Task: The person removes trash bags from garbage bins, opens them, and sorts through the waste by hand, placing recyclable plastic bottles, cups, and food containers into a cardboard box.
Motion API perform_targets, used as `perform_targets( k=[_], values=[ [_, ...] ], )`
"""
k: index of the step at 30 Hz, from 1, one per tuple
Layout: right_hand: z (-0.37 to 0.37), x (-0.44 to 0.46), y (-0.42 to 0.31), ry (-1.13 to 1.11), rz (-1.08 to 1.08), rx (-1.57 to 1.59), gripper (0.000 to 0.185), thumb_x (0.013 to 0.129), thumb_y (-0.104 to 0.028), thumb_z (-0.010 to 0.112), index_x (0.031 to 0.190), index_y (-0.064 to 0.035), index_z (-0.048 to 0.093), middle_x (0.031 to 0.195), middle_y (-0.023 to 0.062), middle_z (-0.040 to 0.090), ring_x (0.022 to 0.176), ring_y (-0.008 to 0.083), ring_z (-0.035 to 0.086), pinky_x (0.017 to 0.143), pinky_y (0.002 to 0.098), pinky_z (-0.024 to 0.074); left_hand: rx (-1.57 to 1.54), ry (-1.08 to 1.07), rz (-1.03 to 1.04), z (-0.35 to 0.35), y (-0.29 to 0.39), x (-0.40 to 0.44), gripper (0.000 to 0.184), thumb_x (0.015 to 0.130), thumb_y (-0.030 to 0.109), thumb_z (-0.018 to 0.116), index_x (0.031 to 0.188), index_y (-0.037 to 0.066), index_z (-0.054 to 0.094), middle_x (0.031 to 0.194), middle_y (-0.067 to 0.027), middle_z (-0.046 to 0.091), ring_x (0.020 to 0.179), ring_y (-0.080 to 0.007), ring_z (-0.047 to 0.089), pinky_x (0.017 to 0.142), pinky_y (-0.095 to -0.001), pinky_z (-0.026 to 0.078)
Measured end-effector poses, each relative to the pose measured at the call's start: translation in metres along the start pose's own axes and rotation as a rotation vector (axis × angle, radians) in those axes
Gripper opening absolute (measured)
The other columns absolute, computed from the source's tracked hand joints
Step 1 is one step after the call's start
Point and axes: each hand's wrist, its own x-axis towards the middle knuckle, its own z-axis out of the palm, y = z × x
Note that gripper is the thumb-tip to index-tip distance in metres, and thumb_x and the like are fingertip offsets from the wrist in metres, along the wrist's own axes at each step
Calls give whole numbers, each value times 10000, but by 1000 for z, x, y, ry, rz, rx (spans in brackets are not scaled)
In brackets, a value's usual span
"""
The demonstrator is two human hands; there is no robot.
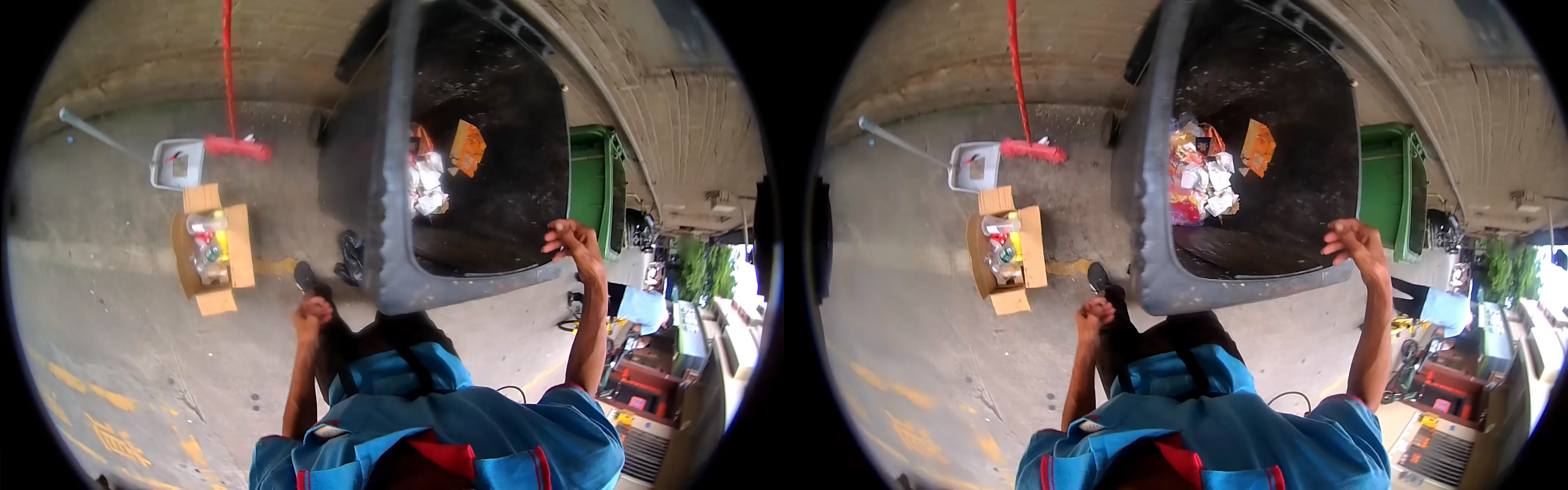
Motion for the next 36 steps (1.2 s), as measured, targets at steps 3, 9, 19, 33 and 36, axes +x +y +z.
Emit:
perform_targets(
  k=[3, 9, 19, 33, 36],
  values=[
    [-22, 5, 10, -41, -59, 27, 388, 938, -332, 598, 1068, 34, 597, 852, 104, 662, 691, 159, 673, 521, 231, 520, 49, -379, -23, 62, 22, -87, 293, 884, 222, 677, 1072, 4, 625, 1024, -127, 664, 900, -205, 673, 777, -320, 571],
    [-11, 95, 10, -296, -129, 28, 309, 942, -241, 586, 1053, 47, 595, 849, 100, 657, 675, 149, 671, 494, 228, 508, 7, -758, -51, 213, 44, -139, 562, 840, 62, 694, 1329, -51, 440, 1355, -217, 461, 1263, -300, 475, 1031, -426, 443],
    [82, 321, 69, -569, -160, -426, 292, 875, -169, 579, 1067, 42, 638, 889, 133, 677, 643, 196, 678, 483, 309, 553, -422, -209, 110, 350, -12, -163, 561, 860, 233, 681, 1287, -41, 444, 1223, -161, 554, 1180, -319, 517, 1073, -513, 352],
    [129, 343, 103, -455, -262, -533, 284, 864, -204, 576, 876, 59, 683, 742, 152, 695, 601, 222, 686, 552, 326, 569, -484, 128, 307, 384, -34, -150, 521, 782, 203, 728, 1185, -6, 473, 1075, -94, 549, 1004, -189, 538, 928, -354, 435],
    [130, 338, 101, -447, -243, -545, 316, 886, -232, 578, 884, 68, 678, 739, 154, 692, 598, 222, 684, 546, 326, 568, -469, 158, 352, 378, -42, -147, 517, 751, 207, 764, 1138, -14, 501, 990, -77, 558, 910, -156, 543, 833, -301, 456]
  ],
)
